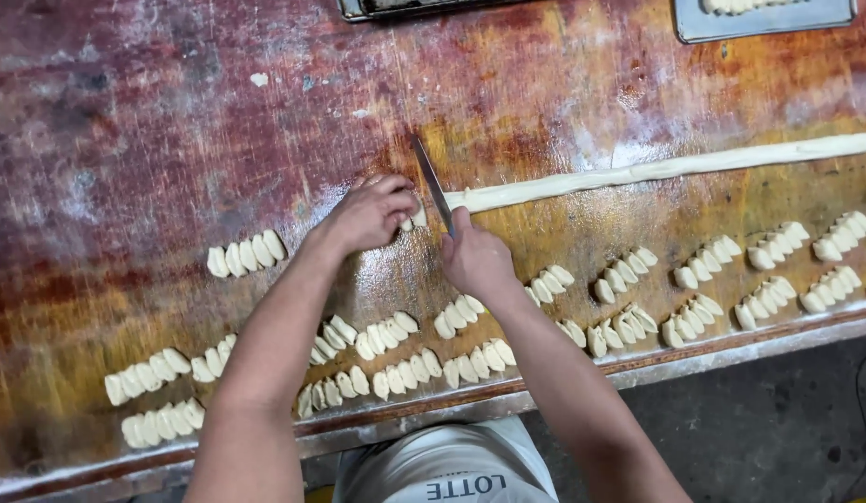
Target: Cutting a long rope of dough into small individual pieces using a knife and stretching new ropes from a bulk supply on a wooden work surface.
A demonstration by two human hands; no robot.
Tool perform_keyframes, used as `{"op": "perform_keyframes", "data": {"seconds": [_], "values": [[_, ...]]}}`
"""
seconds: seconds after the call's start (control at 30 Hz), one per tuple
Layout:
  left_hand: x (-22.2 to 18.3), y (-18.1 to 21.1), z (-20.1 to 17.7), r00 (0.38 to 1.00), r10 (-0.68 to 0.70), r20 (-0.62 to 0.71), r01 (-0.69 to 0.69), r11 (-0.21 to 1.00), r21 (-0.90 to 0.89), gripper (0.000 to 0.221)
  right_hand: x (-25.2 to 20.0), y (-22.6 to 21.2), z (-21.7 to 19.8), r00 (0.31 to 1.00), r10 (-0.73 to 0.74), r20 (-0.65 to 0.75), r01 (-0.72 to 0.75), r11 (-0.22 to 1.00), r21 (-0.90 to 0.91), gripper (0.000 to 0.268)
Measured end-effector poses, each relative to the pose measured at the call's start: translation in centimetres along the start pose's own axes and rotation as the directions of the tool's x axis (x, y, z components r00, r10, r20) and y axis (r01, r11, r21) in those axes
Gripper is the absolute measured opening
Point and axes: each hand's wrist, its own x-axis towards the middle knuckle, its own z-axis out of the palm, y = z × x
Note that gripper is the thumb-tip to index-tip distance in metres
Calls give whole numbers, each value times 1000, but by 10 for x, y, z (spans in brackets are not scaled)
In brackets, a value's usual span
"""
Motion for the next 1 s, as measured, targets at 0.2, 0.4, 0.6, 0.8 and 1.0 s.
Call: {"op": "perform_keyframes", "data": {"seconds": [0.2, 0.4, 0.6, 0.8, 1.0], "values": [[-45, -1, -3, 941, -291, -174, 293, 956, -12, 62, -11, 14, 22, 996, -11, 88, 17, 997, -70, 36], [-5, -44, 80, 829, 183, -529, -6, 948, 318, 79, -7, -11, 36, 993, 43, 109, -36, 998, -60, 31], [-27, -65, 81, 746, 248, -618, -104, 960, 259, 59, -10, -36, 45, 994, 21, 105, -11, 995, -95, 33], [-102, -40, 75, 835, -26, -549, 124, 982, 141, 67, -19, -56, 73, 980, -84, 181, 108, 986, -127, 30], [-67, -49, 93, 790, -229, -569, 270, 963, -13, 44, -17, -44, 55, 974, -73, 213, 106, 983, -148, 34]]}}
